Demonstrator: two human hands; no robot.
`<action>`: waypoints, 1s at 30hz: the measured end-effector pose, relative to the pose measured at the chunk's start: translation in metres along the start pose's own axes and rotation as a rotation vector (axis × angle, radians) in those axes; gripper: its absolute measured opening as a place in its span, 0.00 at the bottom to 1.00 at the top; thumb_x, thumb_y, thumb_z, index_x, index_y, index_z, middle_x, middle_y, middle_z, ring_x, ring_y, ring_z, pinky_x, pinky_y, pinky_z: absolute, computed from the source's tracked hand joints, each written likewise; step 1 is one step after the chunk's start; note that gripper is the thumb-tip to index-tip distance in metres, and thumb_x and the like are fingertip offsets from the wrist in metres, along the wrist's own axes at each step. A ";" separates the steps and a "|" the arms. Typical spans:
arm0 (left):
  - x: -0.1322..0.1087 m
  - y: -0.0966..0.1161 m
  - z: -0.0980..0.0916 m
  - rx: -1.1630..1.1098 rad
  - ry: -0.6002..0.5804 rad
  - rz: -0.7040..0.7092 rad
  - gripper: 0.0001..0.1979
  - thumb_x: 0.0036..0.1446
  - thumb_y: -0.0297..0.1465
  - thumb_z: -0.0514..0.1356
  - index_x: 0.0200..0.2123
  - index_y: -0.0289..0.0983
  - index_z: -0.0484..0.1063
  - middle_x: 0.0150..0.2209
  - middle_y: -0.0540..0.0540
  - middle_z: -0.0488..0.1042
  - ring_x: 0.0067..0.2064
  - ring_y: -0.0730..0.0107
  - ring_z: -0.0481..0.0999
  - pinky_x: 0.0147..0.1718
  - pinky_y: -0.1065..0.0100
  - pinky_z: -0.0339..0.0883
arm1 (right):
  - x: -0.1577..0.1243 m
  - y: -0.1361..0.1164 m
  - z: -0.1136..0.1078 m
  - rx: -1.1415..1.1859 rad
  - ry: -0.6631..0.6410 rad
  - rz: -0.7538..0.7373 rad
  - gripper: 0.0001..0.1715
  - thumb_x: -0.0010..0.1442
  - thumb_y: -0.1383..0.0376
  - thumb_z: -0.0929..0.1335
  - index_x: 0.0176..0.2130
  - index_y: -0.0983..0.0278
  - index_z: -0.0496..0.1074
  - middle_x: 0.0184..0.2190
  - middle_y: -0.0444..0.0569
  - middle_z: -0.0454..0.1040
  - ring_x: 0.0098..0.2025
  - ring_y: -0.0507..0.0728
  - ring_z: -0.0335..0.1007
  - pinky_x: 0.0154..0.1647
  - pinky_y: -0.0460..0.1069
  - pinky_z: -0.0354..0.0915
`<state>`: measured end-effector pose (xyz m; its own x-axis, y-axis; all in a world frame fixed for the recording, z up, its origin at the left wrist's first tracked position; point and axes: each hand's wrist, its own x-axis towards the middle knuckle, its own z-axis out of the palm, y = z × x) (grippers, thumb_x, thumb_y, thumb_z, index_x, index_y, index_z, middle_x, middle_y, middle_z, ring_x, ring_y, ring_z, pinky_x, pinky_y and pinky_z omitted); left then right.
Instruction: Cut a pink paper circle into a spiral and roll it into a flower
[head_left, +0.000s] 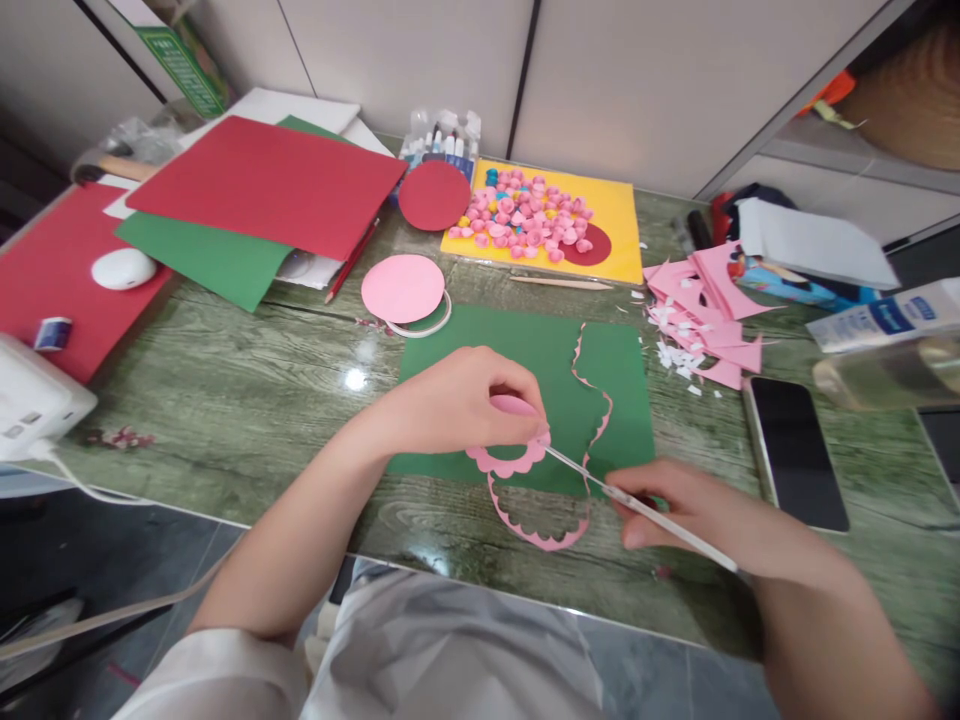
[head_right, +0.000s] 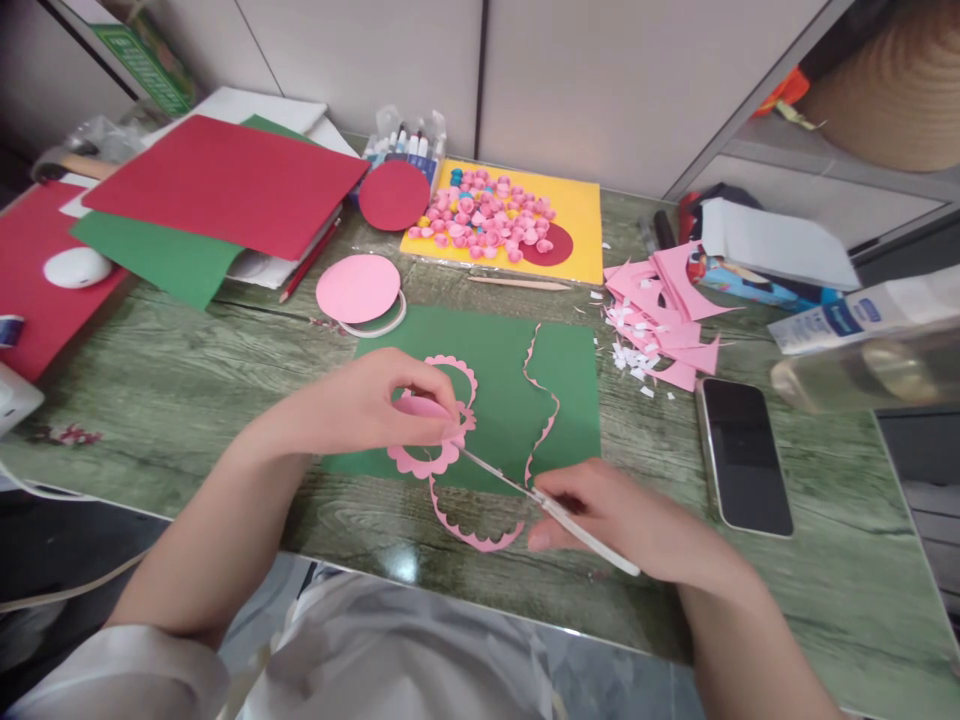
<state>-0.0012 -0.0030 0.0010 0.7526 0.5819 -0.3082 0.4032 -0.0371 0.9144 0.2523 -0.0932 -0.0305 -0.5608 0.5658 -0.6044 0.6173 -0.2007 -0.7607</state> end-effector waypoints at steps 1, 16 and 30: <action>0.000 0.000 0.000 0.001 0.004 0.000 0.07 0.49 0.30 0.55 0.28 0.37 0.74 0.30 0.48 0.76 0.32 0.70 0.73 0.21 0.77 0.64 | 0.000 0.000 0.000 0.001 0.002 -0.002 0.24 0.56 0.51 0.65 0.22 0.63 0.54 0.20 0.38 0.49 0.23 0.49 0.42 0.21 0.45 0.43; 0.003 0.002 0.000 0.080 0.301 0.079 0.09 0.53 0.33 0.56 0.26 0.34 0.72 0.25 0.51 0.70 0.28 0.77 0.65 0.24 0.75 0.57 | 0.000 -0.005 -0.001 0.100 0.184 -0.044 0.24 0.58 0.50 0.64 0.23 0.63 0.54 0.21 0.38 0.45 0.24 0.49 0.39 0.21 0.46 0.38; 0.014 -0.001 0.019 -0.169 0.431 0.137 0.11 0.52 0.34 0.58 0.22 0.34 0.67 0.21 0.52 0.68 0.24 0.78 0.64 0.25 0.75 0.59 | 0.010 -0.011 0.007 0.305 0.140 -0.270 0.32 0.55 0.38 0.57 0.24 0.63 0.56 0.22 0.41 0.53 0.24 0.50 0.47 0.26 0.47 0.46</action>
<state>0.0189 -0.0101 -0.0087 0.4941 0.8659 -0.0779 0.1984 -0.0250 0.9798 0.2359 -0.0910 -0.0304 -0.5868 0.7290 -0.3524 0.2558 -0.2461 -0.9349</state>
